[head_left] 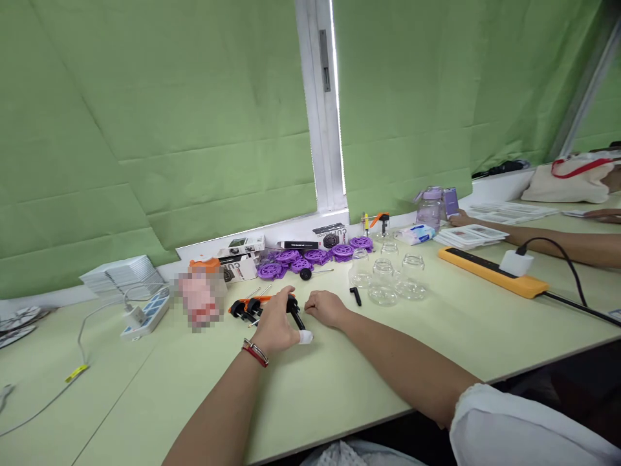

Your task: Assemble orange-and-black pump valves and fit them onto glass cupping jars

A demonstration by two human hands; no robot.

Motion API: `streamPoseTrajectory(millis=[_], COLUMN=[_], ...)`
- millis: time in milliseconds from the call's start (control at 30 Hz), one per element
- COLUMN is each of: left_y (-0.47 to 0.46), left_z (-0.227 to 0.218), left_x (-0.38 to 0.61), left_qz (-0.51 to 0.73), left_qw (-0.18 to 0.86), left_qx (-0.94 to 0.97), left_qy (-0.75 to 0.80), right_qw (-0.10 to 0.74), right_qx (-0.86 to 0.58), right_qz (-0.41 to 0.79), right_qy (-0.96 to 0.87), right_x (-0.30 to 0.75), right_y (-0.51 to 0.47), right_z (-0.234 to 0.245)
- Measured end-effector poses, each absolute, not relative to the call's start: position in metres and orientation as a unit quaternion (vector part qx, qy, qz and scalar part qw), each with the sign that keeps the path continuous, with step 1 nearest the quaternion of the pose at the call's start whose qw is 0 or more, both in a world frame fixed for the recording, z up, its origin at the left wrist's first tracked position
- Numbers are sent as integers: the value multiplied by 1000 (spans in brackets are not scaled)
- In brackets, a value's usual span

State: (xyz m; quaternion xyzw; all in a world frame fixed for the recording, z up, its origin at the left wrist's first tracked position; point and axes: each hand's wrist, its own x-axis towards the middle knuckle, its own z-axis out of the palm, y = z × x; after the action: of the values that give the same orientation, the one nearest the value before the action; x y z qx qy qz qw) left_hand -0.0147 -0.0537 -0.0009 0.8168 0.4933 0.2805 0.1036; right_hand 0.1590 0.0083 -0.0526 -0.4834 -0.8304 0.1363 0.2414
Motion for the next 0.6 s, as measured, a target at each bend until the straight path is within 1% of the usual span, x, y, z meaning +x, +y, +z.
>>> streamPoseTrajectory(millis=[167,267,333,467,533,600], left_y=[-56,-58,-59,-60,-60,-61], left_z=[1,4,6,9,10,9], left_x=[-14,-14,-14,-18,-21,-22], left_qz=[277,303,325,358,366,364], left_qw=[158,238,324,500,549,577], left_qx=[809,797,775,697,666,643], left_qy=[493,465,435,369,349,348], right_qw=[228,226,267,402,446,459], right_qx=[-473,-460,-451,-396,-338,-286], right_qz=[168,186,250,470,528,554], right_qy=[-834,-838,-814,-679,-639,-634], right_x=[164,167,169,174,176,178], right_y=[4,3,4,4,1,-5], right_z=[-47,-45,-43,-33,-25,-16])
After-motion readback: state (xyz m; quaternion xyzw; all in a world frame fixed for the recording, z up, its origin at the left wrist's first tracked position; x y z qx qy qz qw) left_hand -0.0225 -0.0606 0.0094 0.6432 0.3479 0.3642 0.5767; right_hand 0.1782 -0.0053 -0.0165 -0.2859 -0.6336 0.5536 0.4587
